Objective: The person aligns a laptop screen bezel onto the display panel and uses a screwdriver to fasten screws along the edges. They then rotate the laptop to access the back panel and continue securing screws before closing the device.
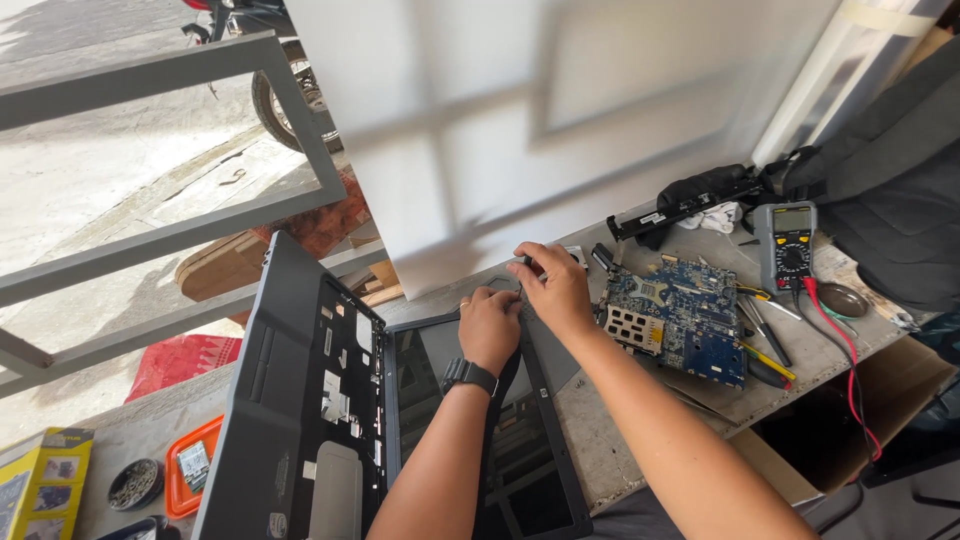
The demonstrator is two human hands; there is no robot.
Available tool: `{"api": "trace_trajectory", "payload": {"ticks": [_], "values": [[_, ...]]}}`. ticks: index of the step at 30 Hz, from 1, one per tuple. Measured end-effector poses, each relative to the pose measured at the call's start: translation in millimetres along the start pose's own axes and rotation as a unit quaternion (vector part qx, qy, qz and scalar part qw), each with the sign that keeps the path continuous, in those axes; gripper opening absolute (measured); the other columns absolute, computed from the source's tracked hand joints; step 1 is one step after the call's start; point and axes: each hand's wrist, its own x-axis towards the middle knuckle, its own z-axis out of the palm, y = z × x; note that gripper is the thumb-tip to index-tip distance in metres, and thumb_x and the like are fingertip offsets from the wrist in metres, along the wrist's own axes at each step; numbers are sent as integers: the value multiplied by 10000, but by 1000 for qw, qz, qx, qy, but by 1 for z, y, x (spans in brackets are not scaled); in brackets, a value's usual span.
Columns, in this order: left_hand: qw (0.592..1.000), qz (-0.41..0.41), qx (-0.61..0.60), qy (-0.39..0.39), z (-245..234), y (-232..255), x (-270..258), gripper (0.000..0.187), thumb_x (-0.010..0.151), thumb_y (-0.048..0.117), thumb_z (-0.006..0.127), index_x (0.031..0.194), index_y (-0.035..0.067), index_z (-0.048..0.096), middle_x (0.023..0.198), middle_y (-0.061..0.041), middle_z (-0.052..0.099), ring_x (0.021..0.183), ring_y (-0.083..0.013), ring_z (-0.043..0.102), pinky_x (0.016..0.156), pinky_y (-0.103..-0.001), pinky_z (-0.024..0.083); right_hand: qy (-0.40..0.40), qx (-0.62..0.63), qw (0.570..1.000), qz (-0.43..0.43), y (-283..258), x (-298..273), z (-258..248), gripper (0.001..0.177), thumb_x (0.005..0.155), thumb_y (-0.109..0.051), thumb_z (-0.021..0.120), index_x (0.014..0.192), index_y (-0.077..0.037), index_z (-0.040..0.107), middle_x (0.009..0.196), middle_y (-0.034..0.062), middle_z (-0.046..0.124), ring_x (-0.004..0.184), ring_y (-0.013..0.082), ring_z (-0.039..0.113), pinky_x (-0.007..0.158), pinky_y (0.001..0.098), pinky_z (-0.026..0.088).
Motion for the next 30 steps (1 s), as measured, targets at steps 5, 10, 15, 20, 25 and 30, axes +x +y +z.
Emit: {"api": "trace_trajectory", "payload": {"ticks": [5,10,15,20,25,30], "values": [[1000,-18,-15,-8,-8,-3,2,135,1096,277,808,1186,255,906,1185,-64,748,1226,-323,704,963,-455,686,-48,20,999,-8,-5,11,-4,165,1000,-266,942,1151,-310,890,794,-9,680,759,255,791,579,358,638],[999,-28,-33,-23,-1,-10,10,123,1089,279,810,1158,277,912,1176,-34,777,1202,-315,713,946,-451,664,-173,86,981,-7,-35,25,-22,308,1107,-117,753,1345,-261,885,1018,129,887,1024,401,853,872,480,688],[992,31,-122,-23,-5,-15,18,150,1100,224,772,1181,207,896,1135,-112,842,1134,-443,759,886,-579,680,-150,87,984,31,-39,20,-5,315,1017,-279,917,1327,-328,903,1036,59,771,1048,315,820,880,432,695],[984,6,-170,-45,-19,-7,9,188,1121,165,750,1225,135,903,1125,-154,885,1116,-444,822,903,-526,674,-127,103,985,62,-29,22,-11,337,1123,-107,743,1407,-231,872,1111,102,871,1071,336,850,878,422,697],[984,-4,-174,-39,-33,10,1,177,1103,199,771,1201,151,910,1077,-120,897,1053,-382,855,874,-494,673,-181,120,966,143,-38,5,-26,671,1115,-181,724,1752,-139,518,1334,229,849,1195,428,824,1035,572,671],[984,-61,-164,-33,-48,24,-7,185,1062,230,788,1164,144,917,1128,-136,901,1114,-421,847,913,-506,672,-136,21,983,121,3,-26,-2,227,995,-164,908,1221,-142,904,981,107,826,933,308,846,725,345,709]]}}
